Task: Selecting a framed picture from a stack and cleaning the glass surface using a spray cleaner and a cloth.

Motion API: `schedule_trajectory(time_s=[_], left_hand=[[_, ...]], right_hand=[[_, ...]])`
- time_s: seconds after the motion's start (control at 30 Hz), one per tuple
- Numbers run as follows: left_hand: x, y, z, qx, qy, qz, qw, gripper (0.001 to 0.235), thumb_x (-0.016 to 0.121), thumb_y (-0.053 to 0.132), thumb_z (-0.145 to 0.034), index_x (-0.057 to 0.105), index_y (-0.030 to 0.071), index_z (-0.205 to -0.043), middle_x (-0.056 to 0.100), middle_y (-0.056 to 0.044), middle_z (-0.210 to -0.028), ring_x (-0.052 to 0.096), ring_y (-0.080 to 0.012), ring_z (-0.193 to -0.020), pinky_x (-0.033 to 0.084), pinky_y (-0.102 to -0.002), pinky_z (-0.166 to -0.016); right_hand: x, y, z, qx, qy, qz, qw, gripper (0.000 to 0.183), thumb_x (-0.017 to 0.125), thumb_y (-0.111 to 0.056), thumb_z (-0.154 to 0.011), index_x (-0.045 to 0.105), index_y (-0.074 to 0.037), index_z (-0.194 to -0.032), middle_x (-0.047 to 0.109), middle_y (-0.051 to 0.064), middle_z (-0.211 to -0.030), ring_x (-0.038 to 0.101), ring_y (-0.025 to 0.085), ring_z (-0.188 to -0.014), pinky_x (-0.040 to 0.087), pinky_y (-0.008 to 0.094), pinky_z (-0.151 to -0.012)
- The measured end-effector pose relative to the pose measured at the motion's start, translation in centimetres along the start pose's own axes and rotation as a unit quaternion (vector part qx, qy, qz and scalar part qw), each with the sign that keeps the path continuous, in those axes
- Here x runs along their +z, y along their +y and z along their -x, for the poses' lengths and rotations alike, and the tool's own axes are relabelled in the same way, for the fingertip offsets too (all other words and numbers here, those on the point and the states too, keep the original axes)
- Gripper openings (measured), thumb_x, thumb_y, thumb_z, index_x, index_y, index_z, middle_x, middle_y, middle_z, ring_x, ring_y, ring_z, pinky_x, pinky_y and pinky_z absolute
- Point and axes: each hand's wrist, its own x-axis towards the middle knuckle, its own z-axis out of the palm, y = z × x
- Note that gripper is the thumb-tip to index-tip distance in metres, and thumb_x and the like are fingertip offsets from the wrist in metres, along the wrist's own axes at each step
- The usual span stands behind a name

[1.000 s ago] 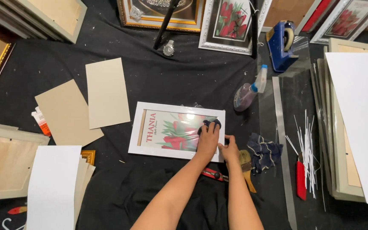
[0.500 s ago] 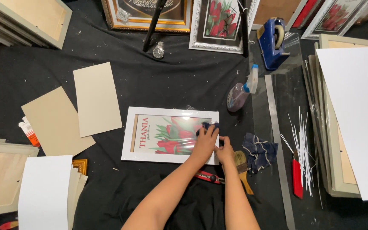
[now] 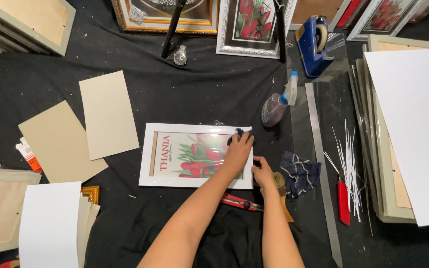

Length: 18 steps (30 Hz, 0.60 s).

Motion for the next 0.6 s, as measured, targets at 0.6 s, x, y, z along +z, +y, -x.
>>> schedule_trajectory(time_s=[0.6], left_hand=[[2.3,-1.1,-2.1,-0.045,-0.028,0.006,0.999,0.041,0.070,0.006,-0.091,0.064,0.006,-0.131,0.055,-0.014,-0.132,0.056,-0.0299,-0.106,0.066,-0.034,-0.073]], right_hand=[[0.3,-0.1,0.0,0.065,0.033,-0.170,0.983,0.070,0.025,-0.064,-0.107,0.052,-0.011,-0.145,0.065,0.021,-0.110,0.064,0.033,-0.094,0.063,0.053,-0.074]])
